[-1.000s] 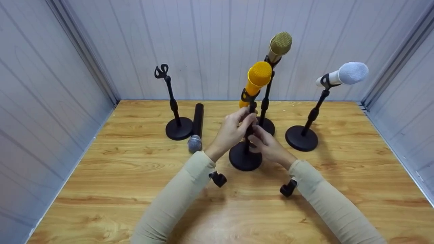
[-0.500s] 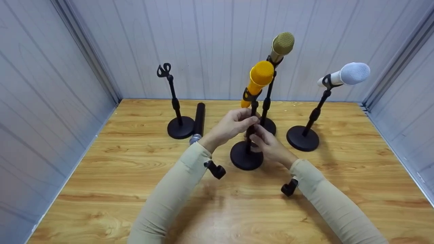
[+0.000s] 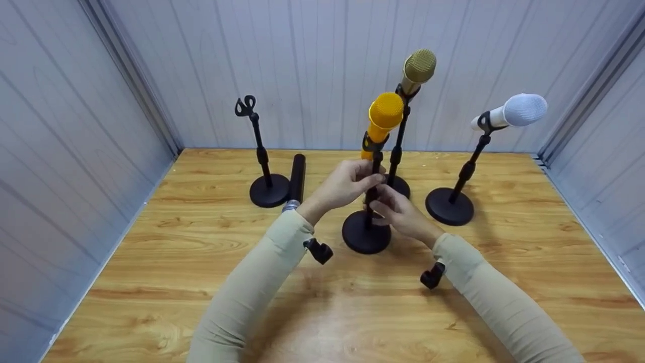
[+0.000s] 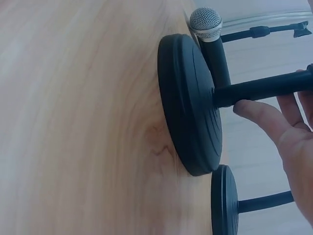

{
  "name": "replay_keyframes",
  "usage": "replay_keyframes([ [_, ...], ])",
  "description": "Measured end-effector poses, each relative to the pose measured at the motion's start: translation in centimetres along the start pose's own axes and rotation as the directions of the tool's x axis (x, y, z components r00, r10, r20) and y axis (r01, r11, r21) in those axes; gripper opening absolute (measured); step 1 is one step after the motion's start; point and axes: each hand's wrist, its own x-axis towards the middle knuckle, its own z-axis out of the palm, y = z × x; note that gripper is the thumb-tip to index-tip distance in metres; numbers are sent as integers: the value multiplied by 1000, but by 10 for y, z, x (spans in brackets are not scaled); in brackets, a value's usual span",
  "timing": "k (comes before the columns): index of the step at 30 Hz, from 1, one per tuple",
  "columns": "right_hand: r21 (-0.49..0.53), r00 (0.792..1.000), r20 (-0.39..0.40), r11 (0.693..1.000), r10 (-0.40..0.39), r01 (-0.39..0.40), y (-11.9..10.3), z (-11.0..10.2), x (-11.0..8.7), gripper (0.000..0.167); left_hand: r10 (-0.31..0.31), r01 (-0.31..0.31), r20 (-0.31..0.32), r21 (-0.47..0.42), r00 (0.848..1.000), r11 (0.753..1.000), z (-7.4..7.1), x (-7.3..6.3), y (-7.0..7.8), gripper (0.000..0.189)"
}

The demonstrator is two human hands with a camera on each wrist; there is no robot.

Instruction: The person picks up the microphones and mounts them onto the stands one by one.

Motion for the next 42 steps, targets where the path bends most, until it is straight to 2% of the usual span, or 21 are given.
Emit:
replay_keyframes([
  [2,1,1000,-11,1000,0,0,-1,-1,-1,43,28,-28,-5,72,1000,997,-1,1,2,18],
  [6,9,999,-34,1000,-18,19,-4,0,-4,44,58,-55,-19,119,998,991,-2,1,2,15],
  [13,-1,998,-57,1000,-24,24,-4,4,-2,46,93,-83,-66,141,994,987,1,-1,-2,14],
  [17,-15,998,-65,1000,-18,17,-4,5,-2,49,125,-112,-59,181,990,977,1,-1,-3,17],
  [21,-17,997,-74,1000,-2,1,-5,4,-1,46,113,-105,-45,157,993,982,-1,-1,-2,16],
  [23,-51,998,-67,999,11,-15,-8,4,-1,45,100,-92,-37,172,994,981,-2,-1,0,16],
  [26,-184,999,-34,983,2,-9,-10,1,-3,47,71,-65,-16,253,997,965,-3,-2,5,16],
  [30,-353,999,30,936,20,-8,-16,-5,-9,53,11,-25,38,381,999,924,-6,-5,14,20],
  [32,-406,996,47,912,77,-51,-22,-8,-13,55,-38,9,58,435,998,900,-8,-8,16,27],
  [34,-485,990,52,870,134,-92,-28,-10,-18,55,-116,66,74,488,990,870,-8,-12,16,36],
  [35,-537,986,55,837,157,-104,-30,-10,-20,55,-165,99,83,519,983,849,-8,-15,15,41],
  [37,-645,980,70,758,185,-97,-33,-9,-24,55,-276,159,111,595,955,788,-4,-21,11,48],
  [39,-738,975,85,670,203,-75,-33,-5,-27,54,-393,200,147,671,908,714,4,-27,4,51],
  [42,-814,966,118,579,230,-38,-28,2,-29,54,-529,231,165,764,833,602,19,-36,-8,49],
])
